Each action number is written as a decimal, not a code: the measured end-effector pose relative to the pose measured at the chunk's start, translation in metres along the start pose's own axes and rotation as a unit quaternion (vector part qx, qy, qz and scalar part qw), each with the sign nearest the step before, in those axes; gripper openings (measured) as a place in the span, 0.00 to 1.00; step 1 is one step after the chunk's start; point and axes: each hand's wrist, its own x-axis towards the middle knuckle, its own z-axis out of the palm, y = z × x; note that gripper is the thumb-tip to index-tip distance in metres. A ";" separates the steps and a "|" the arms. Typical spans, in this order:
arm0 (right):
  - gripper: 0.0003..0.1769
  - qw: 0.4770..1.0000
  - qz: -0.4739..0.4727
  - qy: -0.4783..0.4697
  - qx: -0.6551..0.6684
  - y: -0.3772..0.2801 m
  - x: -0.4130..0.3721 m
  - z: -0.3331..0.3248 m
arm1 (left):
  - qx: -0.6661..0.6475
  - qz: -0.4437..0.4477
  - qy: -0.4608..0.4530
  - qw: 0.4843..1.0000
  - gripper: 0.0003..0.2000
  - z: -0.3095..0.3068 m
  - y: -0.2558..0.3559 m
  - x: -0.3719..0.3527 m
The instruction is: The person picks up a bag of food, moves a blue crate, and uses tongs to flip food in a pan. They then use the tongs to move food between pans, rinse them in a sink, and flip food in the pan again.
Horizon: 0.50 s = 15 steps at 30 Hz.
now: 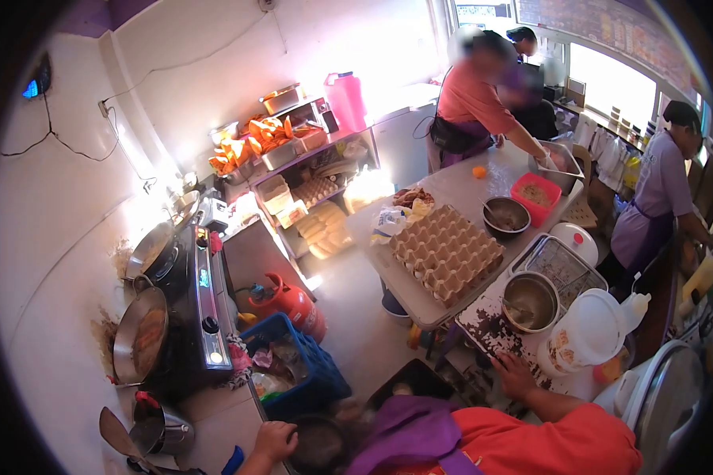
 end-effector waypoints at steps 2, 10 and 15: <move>0.34 1.000 -0.001 0.007 -0.004 -0.002 -0.002 -0.001 | -0.012 0.001 -0.003 1.000 0.09 0.004 -0.002 -0.002; 0.34 1.000 0.025 -0.015 -0.007 -0.009 0.003 -0.010 | 0.000 0.011 -0.021 1.000 0.09 -0.007 0.005 0.007; 0.33 1.000 0.015 -0.009 -0.025 -0.005 0.002 -0.003 | -0.020 0.017 -0.010 1.000 0.09 -0.003 0.004 0.007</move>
